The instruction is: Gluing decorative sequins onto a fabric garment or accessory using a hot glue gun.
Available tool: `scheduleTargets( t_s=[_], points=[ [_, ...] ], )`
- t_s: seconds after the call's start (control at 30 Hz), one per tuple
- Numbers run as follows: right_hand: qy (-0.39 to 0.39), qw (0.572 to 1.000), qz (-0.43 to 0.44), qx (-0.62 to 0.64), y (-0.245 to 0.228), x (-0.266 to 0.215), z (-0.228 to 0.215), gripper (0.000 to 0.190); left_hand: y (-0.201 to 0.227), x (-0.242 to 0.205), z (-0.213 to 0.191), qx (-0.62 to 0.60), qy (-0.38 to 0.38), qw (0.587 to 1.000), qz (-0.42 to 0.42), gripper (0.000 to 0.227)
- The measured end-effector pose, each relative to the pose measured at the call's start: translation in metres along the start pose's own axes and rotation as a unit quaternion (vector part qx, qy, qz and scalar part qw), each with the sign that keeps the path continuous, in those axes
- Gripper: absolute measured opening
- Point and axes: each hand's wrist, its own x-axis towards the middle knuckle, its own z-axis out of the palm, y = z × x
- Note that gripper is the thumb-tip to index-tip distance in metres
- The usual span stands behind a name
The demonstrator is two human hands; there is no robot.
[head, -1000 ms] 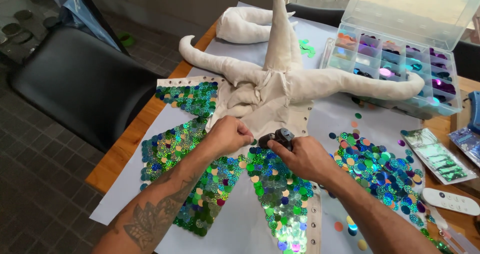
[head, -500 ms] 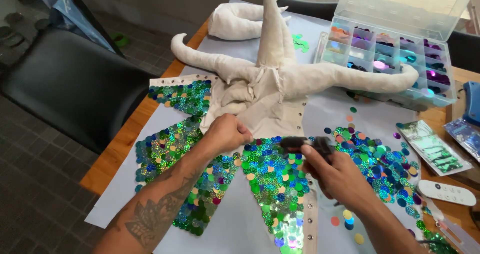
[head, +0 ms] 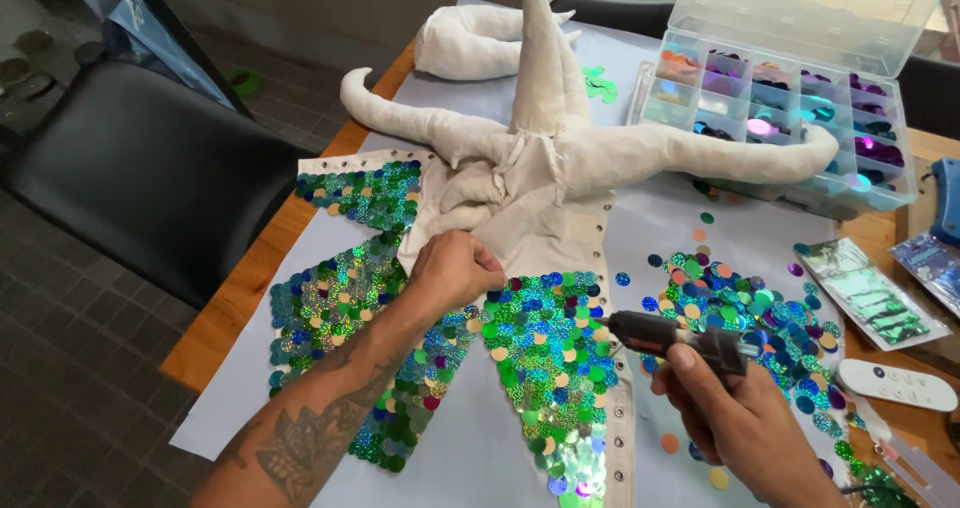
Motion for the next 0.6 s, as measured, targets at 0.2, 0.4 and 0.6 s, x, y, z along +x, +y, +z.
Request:
scheduleTargets(
  t_s=[0.2, 0.4, 0.6],
  points=[
    [0.025, 0.996, 0.003, 0.082, 0.025, 0.001, -0.013, 0.052, 0.005, -0.002, -0.004, -0.016, -0.002, 1.000, -0.003, 0.020],
    [0.055, 0.993, 0.038, 0.095, 0.041, 0.003, -0.022, 0.053, 0.003, 0.000, -0.003, -0.010, -0.009, 1.000, -0.001, 0.022],
    [0.096, 0.990, 0.023, 0.097, 0.066, 0.007, -0.036, 0.051, -0.017, 0.010, -0.004, -0.023, 0.031, 0.999, 0.037, 0.027]
  ],
)
